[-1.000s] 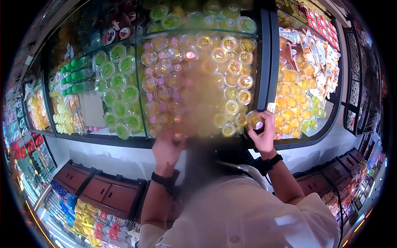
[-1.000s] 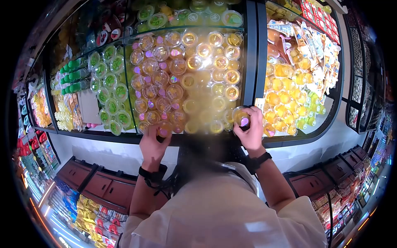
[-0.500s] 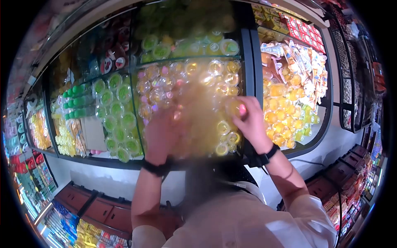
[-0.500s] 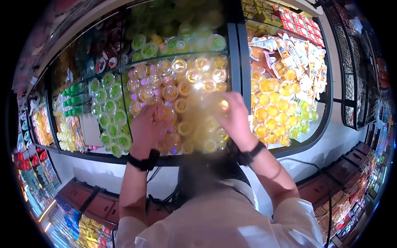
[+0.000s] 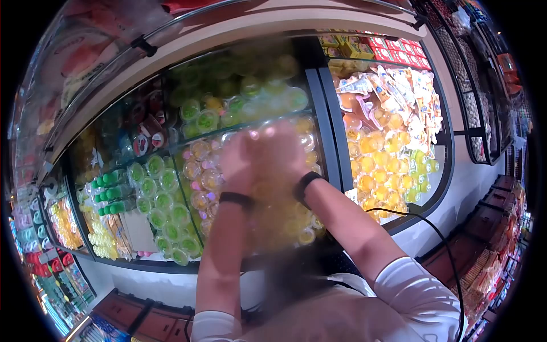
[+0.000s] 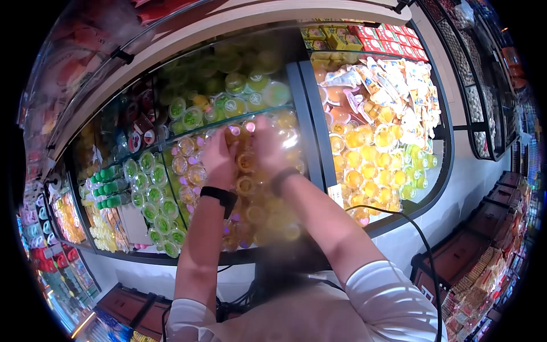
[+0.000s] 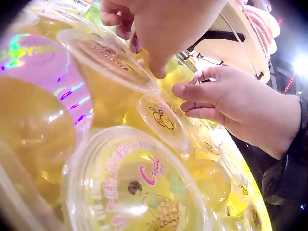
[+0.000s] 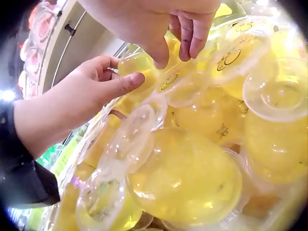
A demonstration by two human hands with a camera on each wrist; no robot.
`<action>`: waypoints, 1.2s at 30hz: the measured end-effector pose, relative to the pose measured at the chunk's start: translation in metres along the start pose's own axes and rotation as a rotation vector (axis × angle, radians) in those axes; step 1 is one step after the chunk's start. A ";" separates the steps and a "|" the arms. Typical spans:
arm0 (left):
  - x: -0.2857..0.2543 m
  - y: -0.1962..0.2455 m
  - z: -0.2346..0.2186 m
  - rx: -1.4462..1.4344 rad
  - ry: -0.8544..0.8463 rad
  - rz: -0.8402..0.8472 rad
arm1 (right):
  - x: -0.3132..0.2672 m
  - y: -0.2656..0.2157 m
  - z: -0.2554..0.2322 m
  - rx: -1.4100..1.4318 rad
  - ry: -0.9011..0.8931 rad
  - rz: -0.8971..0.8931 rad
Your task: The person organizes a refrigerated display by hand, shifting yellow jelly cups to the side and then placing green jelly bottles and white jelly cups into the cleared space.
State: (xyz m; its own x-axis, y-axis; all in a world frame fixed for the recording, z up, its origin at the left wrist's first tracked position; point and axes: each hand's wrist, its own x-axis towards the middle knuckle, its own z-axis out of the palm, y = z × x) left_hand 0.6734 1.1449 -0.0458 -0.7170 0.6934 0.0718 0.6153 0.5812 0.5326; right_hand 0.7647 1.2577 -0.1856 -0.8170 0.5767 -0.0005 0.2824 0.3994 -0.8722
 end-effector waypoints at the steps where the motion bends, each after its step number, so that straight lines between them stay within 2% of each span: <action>1: 0.002 -0.002 0.001 0.039 -0.010 -0.006 | 0.001 -0.018 -0.010 -0.015 0.006 0.013; 3: 0.004 -0.006 0.007 0.114 -0.050 -0.034 | -0.003 -0.064 -0.038 -0.055 0.044 0.082; 5: 0.001 -0.004 0.006 0.078 -0.009 0.004 | -0.005 -0.096 -0.060 -0.086 0.065 0.127; 7: 0.004 0.003 -0.003 0.083 -0.012 0.027 | -0.004 -0.117 -0.077 -0.076 0.068 0.085; 8: 0.006 0.004 -0.006 0.118 -0.035 0.025 | -0.005 -0.121 -0.086 -0.044 0.070 0.006; 10: 0.006 0.003 -0.004 0.121 -0.002 0.051 | -0.001 -0.115 -0.086 0.110 0.043 0.073; 12: 0.002 0.001 -0.002 0.111 -0.004 0.047 | -0.004 -0.113 -0.086 0.101 0.051 0.055; 14: 0.003 -0.002 0.000 0.090 -0.027 0.009 | -0.001 -0.116 -0.090 -0.071 0.088 -0.064; 17: -0.004 -0.009 0.008 0.132 0.064 0.103 | 0.001 -0.130 -0.102 -0.346 -0.041 -0.018; 23: -0.008 0.006 0.000 0.109 0.017 -0.024 | 0.006 -0.127 -0.112 -0.474 -0.078 -0.148; 26: -0.006 0.005 0.009 0.234 0.013 -0.035 | 0.005 -0.107 -0.100 -0.445 0.040 -0.175; 29: -0.002 0.003 0.018 0.220 -0.008 -0.043 | 0.007 -0.091 -0.091 -0.409 0.051 -0.221; 32: 0.002 0.002 0.022 0.175 0.010 -0.025 | 0.002 -0.096 -0.092 -0.388 0.067 -0.192; 36: 0.007 0.004 0.025 0.265 -0.011 -0.015 | -0.004 -0.094 -0.077 -0.483 0.064 -0.177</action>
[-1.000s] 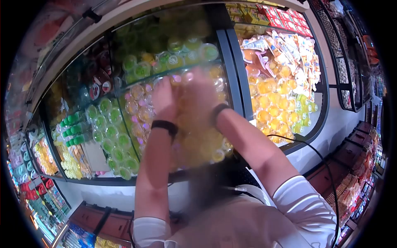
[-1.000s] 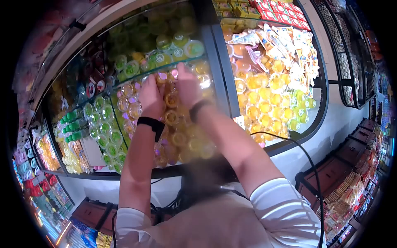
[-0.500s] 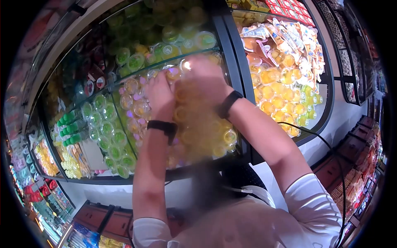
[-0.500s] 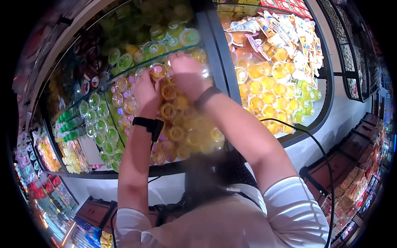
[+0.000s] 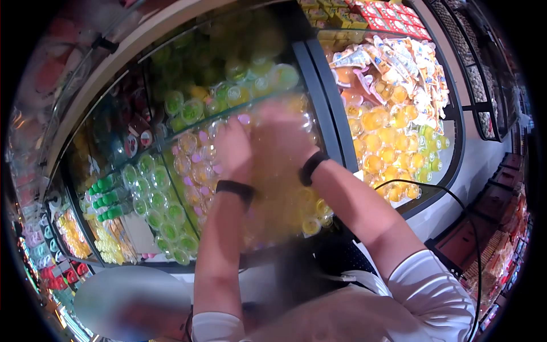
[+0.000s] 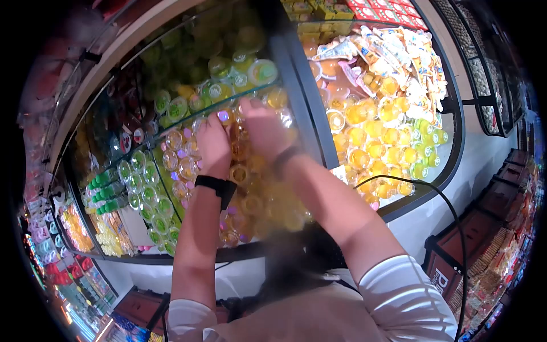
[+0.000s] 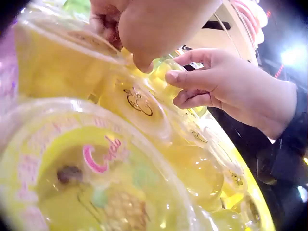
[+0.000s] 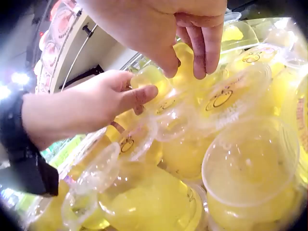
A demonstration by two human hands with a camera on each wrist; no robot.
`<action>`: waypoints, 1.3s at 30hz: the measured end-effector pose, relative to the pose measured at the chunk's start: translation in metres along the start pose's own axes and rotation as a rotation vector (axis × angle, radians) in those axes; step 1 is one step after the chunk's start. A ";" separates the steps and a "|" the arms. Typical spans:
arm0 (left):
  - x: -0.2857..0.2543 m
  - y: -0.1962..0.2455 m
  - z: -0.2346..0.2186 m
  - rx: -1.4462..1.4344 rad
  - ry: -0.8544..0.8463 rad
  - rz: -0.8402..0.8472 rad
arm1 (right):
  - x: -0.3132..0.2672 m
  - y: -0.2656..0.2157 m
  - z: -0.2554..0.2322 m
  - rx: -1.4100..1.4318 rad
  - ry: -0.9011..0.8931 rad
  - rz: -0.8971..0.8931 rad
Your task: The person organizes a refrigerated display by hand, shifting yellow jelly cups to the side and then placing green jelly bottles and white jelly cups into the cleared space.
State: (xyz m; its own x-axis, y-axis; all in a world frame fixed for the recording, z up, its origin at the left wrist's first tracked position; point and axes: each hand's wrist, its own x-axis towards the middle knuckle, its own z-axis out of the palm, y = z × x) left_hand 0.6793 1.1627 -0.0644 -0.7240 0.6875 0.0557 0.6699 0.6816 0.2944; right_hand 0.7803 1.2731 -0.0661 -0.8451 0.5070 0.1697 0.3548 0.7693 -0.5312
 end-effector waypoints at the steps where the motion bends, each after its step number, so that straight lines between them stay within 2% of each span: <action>1: 0.002 0.001 -0.001 0.012 -0.016 0.019 | 0.000 0.001 0.005 -0.021 0.024 -0.014; 3: 0.007 0.001 0.001 0.017 -0.013 0.051 | 0.004 -0.001 0.004 0.005 0.007 0.032; 5: 0.003 -0.002 0.004 0.005 0.006 0.071 | 0.000 -0.011 -0.010 0.108 -0.088 0.161; 6: -0.001 0.004 -0.008 -0.013 0.025 0.104 | -0.002 -0.015 -0.022 0.137 -0.091 0.140; 9: -0.011 0.016 -0.037 -0.107 -0.058 0.009 | -0.009 -0.022 -0.061 0.205 -0.090 0.098; 12: -0.026 -0.003 -0.038 -0.161 0.187 0.169 | -0.023 -0.025 -0.101 0.268 -0.024 0.089; 14: -0.043 0.000 -0.060 -0.257 -0.070 0.052 | -0.051 -0.020 -0.132 0.357 0.038 0.066; 15: -0.053 0.002 -0.071 -0.301 -0.208 -0.007 | -0.070 -0.020 -0.143 0.404 0.028 0.166; 17: -0.081 0.005 -0.091 -0.354 -0.305 0.025 | -0.110 -0.023 -0.161 0.491 0.024 0.355; 18: -0.094 0.009 -0.102 -0.381 -0.373 0.012 | -0.133 -0.022 -0.165 0.483 -0.005 0.355; 19: -0.106 0.011 -0.108 -0.408 -0.435 0.000 | -0.156 -0.021 -0.166 0.476 -0.032 0.349; 22: -0.149 0.003 -0.104 -0.424 -0.376 0.056 | -0.212 -0.021 -0.145 0.391 -0.059 0.264; 25: -0.173 -0.001 -0.102 -0.346 -0.402 0.088 | -0.228 -0.021 -0.127 0.378 -0.038 0.167; 27: -0.169 -0.003 -0.098 -0.360 -0.386 0.104 | -0.226 -0.026 -0.120 0.382 0.002 0.176; 32: -0.128 0.000 -0.089 -0.309 -0.224 0.165 | -0.179 -0.027 -0.124 0.395 -0.112 0.142; 34: -0.110 -0.004 -0.086 -0.285 -0.172 0.211 | -0.167 -0.031 -0.114 0.440 -0.120 0.212; 35: -0.104 -0.004 -0.081 -0.213 -0.209 0.222 | -0.164 -0.032 -0.110 0.462 -0.121 0.248; 37: -0.098 -0.002 -0.072 -0.069 -0.287 0.238 | -0.172 -0.031 -0.100 0.371 -0.061 0.167; 39: -0.100 -0.003 -0.052 -0.008 -0.279 0.242 | -0.182 -0.029 -0.091 0.328 -0.059 0.093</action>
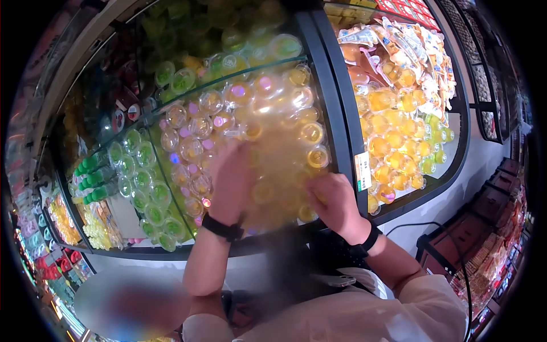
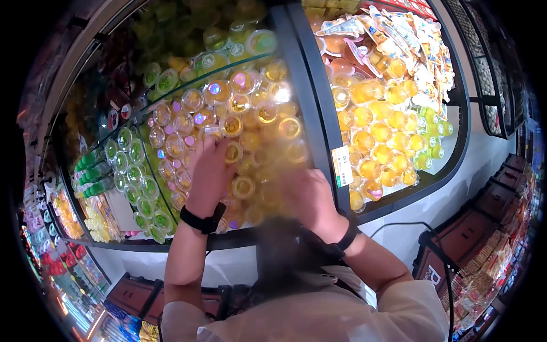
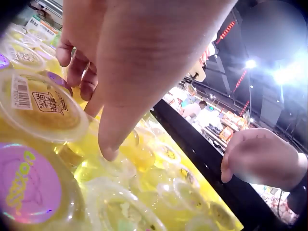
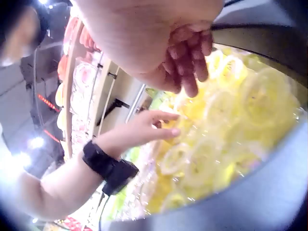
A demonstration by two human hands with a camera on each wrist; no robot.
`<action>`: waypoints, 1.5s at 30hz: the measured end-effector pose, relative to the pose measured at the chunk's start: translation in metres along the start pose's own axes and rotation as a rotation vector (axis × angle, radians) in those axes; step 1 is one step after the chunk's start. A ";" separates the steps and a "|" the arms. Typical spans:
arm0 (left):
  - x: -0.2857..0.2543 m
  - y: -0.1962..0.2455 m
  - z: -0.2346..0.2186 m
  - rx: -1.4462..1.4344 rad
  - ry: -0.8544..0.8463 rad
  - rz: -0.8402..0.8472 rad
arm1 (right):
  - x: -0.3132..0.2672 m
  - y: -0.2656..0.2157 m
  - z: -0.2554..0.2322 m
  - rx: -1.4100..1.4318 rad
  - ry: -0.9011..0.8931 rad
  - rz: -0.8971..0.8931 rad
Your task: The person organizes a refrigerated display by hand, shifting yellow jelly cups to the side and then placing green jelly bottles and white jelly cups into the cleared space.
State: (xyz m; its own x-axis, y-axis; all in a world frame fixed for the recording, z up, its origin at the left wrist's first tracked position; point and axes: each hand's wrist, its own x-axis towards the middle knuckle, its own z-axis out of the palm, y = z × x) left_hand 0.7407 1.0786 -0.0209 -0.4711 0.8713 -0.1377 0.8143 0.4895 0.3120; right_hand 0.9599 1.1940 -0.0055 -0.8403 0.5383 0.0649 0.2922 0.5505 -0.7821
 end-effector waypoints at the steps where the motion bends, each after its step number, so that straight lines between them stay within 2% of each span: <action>1: 0.000 -0.001 0.007 0.030 -0.001 0.000 | -0.005 0.003 0.001 -0.003 -0.025 -0.029; 7: 0.003 0.001 0.004 -0.090 -0.077 -0.029 | -0.011 0.012 -0.002 -0.002 -0.084 -0.081; 12: -0.002 0.000 0.010 -0.103 0.006 0.040 | -0.012 0.016 -0.007 0.125 -0.065 -0.052; 18: -0.009 0.004 0.002 -0.218 0.019 0.009 | -0.006 0.019 -0.027 0.461 -0.094 0.095; 21: -0.026 0.011 -0.006 -0.248 -0.119 -0.018 | -0.009 0.014 -0.036 0.566 -0.075 0.210; 22: -0.031 0.015 -0.009 -0.257 -0.196 -0.026 | -0.012 0.013 -0.037 0.550 -0.040 0.214; 25: -0.041 0.033 -0.008 -0.215 -0.249 0.076 | -0.012 0.010 -0.037 0.380 -0.021 0.199; 29: -0.040 0.048 0.007 -0.249 -0.144 0.098 | 0.025 0.004 -0.059 0.158 -0.142 0.146; 32: -0.029 0.052 0.012 -0.208 0.029 0.130 | 0.075 0.000 -0.085 0.016 -0.314 -0.039; 34: -0.010 0.055 0.002 -0.177 0.148 0.085 | 0.096 0.001 -0.086 -0.104 -0.307 -0.143; 38: 0.005 0.036 0.027 -0.292 0.175 0.014 | 0.127 0.006 -0.073 -0.261 -0.401 -0.245; 41: 0.007 0.032 0.028 -0.363 0.142 -0.016 | 0.134 0.024 -0.060 -0.499 -0.552 -0.392; 45: 0.008 0.033 0.028 -0.424 0.110 -0.062 | 0.115 0.003 -0.047 -0.702 -0.779 -0.214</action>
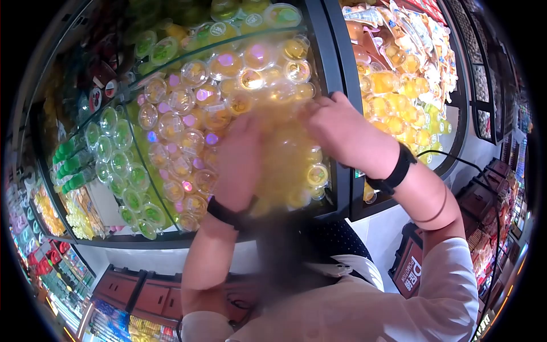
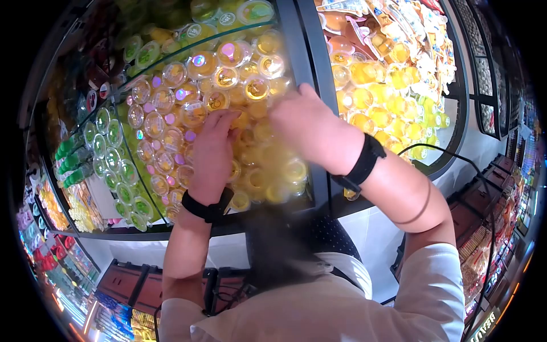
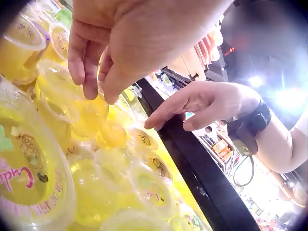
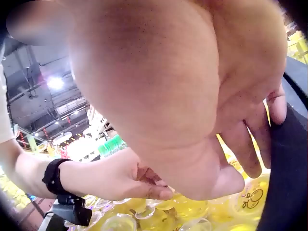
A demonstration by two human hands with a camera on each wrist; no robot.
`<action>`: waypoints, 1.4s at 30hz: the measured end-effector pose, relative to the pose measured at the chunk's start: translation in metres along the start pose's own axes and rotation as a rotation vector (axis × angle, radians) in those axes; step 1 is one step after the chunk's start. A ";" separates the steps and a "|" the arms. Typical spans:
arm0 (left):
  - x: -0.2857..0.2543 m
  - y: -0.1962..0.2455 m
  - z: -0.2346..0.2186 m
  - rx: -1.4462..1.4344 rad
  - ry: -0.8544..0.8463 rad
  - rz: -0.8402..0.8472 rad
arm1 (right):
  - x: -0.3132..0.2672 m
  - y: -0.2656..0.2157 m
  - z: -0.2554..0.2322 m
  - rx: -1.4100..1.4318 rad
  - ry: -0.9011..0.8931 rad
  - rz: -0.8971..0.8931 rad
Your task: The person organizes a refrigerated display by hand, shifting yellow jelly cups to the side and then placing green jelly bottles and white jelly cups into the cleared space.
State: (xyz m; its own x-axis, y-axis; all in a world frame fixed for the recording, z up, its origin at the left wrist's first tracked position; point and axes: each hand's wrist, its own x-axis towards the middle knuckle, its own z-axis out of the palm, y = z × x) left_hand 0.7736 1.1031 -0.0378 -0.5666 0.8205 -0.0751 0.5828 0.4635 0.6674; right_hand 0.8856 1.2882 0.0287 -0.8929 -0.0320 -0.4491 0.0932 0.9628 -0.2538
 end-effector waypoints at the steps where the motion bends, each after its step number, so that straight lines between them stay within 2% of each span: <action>1: 0.000 -0.002 0.002 -0.009 0.007 0.006 | -0.001 -0.003 0.005 -0.060 0.083 0.008; 3: -0.004 0.000 0.006 0.078 0.035 0.031 | 0.001 -0.008 0.018 -0.186 0.250 0.022; 6: -0.006 0.007 0.006 0.110 0.079 0.043 | 0.017 -0.024 0.021 -0.123 0.162 0.294; 9: -0.009 0.010 0.008 0.132 0.089 0.024 | 0.037 -0.038 0.022 -0.337 -0.007 0.320; 10: -0.007 0.009 0.009 0.149 0.096 0.018 | 0.042 -0.038 0.026 -0.333 0.040 0.294; 13: -0.005 0.007 0.010 0.155 0.156 0.038 | 0.045 -0.038 0.018 -0.400 -0.021 0.271; 16: -0.004 0.008 0.009 0.128 0.128 0.003 | 0.050 -0.034 0.041 -0.344 0.090 0.350; 19: -0.003 0.002 0.012 0.099 0.134 -0.026 | 0.051 -0.030 0.044 -0.354 0.069 0.330; 22: -0.003 0.006 0.006 0.006 0.084 -0.047 | 0.051 -0.028 0.031 -0.176 0.150 0.357; 25: -0.006 0.010 0.004 0.001 0.152 0.014 | 0.057 -0.007 -0.022 -0.256 0.278 0.248; 27: -0.009 0.012 0.002 -0.019 0.187 0.071 | 0.078 0.027 -0.026 -0.469 0.338 0.151; 30: -0.007 0.013 -0.001 -0.009 0.206 0.129 | 0.095 0.042 -0.027 -0.578 0.207 0.071; 33: -0.005 0.013 -0.004 -0.035 0.159 0.113 | 0.109 0.038 -0.019 -0.656 0.133 0.135; 36: -0.009 0.016 -0.015 -0.182 0.162 0.088 | 0.109 0.026 -0.026 -0.512 0.045 0.234; 38: -0.016 0.014 -0.023 -0.240 0.183 0.101 | 0.081 0.013 -0.039 -0.516 0.069 0.171; 40: -0.027 0.013 -0.026 -0.242 0.202 0.123 | 0.038 -0.001 -0.043 -0.189 0.359 0.067; 42: -0.046 0.020 -0.033 -0.365 0.077 0.065 | 0.004 -0.020 -0.037 0.388 0.394 0.008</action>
State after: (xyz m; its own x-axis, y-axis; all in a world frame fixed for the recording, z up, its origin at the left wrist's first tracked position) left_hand 0.7920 1.0636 0.0034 -0.5856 0.8103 0.0226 0.3808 0.2504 0.8901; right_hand 0.8638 1.2783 0.0634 -0.9819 0.1494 -0.1162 0.1893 0.7908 -0.5820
